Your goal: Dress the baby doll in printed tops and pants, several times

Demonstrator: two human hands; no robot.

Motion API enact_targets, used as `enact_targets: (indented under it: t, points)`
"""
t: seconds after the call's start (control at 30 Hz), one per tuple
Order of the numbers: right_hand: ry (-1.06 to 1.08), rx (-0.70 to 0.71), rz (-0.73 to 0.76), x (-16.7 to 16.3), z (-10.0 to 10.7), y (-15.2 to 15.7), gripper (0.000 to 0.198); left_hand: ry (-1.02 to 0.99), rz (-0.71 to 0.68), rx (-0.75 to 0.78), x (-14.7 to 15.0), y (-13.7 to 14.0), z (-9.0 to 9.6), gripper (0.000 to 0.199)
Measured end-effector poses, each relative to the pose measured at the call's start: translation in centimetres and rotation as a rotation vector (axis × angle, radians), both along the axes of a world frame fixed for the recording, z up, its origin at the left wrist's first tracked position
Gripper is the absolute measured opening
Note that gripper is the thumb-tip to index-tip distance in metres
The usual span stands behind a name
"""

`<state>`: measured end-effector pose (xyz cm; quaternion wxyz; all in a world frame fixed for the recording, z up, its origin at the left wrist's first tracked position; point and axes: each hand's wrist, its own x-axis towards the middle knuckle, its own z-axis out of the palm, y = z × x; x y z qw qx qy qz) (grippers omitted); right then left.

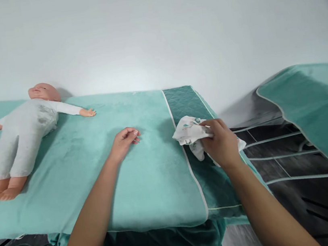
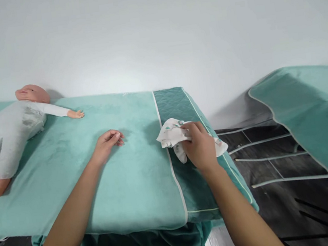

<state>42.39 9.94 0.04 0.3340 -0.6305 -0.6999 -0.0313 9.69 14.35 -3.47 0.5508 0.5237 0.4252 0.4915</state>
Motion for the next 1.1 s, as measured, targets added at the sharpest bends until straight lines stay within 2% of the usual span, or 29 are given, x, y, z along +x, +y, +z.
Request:
enact_targets:
  t: [0.1,0.23,0.33,0.4,0.5,0.6,0.67,0.73,0.77,0.83,0.9,0.97,1.03,1.1]
  points:
    - [0.289,-0.009,0.113,-3.1,3.0,1.9,0.027,-0.064,-0.071,0.016,-0.3,-0.3,0.1,0.037]
    - [0.739,-0.145,0.28,-9.3,5.9,4.5,0.02,-0.199,-0.217,0.049,-0.6,-1.1,0.2,0.068]
    - [1.039,-0.312,0.38,-13.3,5.5,6.6,0.023,-0.272,-0.151,0.061,-0.6,-1.3,0.0,0.085]
    - [1.131,-0.403,0.367,-15.0,3.7,8.0,0.029,-0.26,-0.021,0.032,-0.7,-1.0,-0.4,0.075]
    - [1.052,-0.363,0.276,-15.8,-0.3,9.6,0.031,-0.239,0.195,-0.029,-0.7,-0.3,-0.8,0.05]
    - [0.882,-0.252,0.245,-14.9,-3.2,10.4,0.03,-0.306,0.306,-0.089,-0.8,0.1,-0.7,0.042]
    - [0.798,-0.108,0.271,-14.2,-3.5,10.2,0.03,-0.38,0.318,-0.13,-0.8,0.0,-0.2,0.044]
    - [0.757,0.062,0.323,-14.0,-2.8,9.5,0.027,-0.436,0.297,-0.145,-0.7,-0.2,0.4,0.048]
    - [0.759,0.102,0.371,-14.2,-2.3,8.9,0.024,-0.45,0.28,-0.14,-0.7,-0.3,0.6,0.05]
    - [0.797,0.049,0.484,-15.0,-1.4,7.9,0.022,-0.461,0.235,-0.128,-0.6,-0.5,0.9,0.052]
    - [0.84,-0.079,0.557,-15.9,-1.1,7.1,0.028,-0.474,0.208,-0.133,-0.6,-0.5,1.0,0.055]
    - [0.889,-0.18,0.532,-16.4,-1.3,6.9,0.035,-0.495,0.209,-0.153,-0.8,-0.5,1.0,0.057]
    - [0.93,-0.255,0.444,-16.3,-1.8,7.2,0.036,-0.522,0.205,-0.18,-1.2,-0.6,1.1,0.056]
    - [0.932,-0.325,0.384,-15.8,-2.0,7.7,0.039,-0.565,0.14,-0.223,-1.7,-0.9,1.4,0.058]
